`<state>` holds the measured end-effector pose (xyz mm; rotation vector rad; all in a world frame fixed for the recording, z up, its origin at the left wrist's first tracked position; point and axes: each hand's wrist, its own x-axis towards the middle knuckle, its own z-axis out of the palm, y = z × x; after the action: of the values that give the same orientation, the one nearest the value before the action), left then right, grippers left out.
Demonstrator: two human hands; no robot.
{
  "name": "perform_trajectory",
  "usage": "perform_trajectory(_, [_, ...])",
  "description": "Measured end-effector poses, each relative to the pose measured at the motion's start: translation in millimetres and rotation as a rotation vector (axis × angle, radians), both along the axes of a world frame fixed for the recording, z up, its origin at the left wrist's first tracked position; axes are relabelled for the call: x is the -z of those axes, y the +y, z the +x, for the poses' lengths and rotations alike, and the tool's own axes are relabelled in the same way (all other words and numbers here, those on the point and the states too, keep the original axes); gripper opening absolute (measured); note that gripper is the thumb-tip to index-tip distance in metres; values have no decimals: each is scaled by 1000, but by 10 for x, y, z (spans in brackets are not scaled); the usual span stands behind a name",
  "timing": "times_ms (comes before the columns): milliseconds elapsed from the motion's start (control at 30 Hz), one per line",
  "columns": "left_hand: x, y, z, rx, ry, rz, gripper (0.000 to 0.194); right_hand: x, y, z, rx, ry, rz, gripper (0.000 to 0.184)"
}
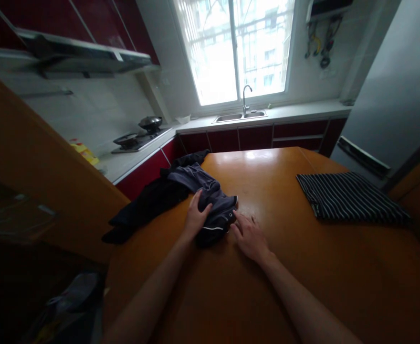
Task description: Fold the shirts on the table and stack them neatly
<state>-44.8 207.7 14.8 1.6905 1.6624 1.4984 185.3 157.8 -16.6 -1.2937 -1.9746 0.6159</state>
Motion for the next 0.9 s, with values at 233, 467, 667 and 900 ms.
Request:
perform_trajectory(233, [403,-8,139,271,244,-130,54,133,152,16,195,456,-69,53])
perform_trajectory(467, [195,-249,358,508,222,-174,50,144,262,78,440,604,4,58])
perform_trajectory(667, [159,-254,371,483,68,-198,35,142,289,136,445,688,-68,48])
perform_trajectory(900, [233,-134,323,296,-65,-86,69,19,113,60,50,411,-72,37])
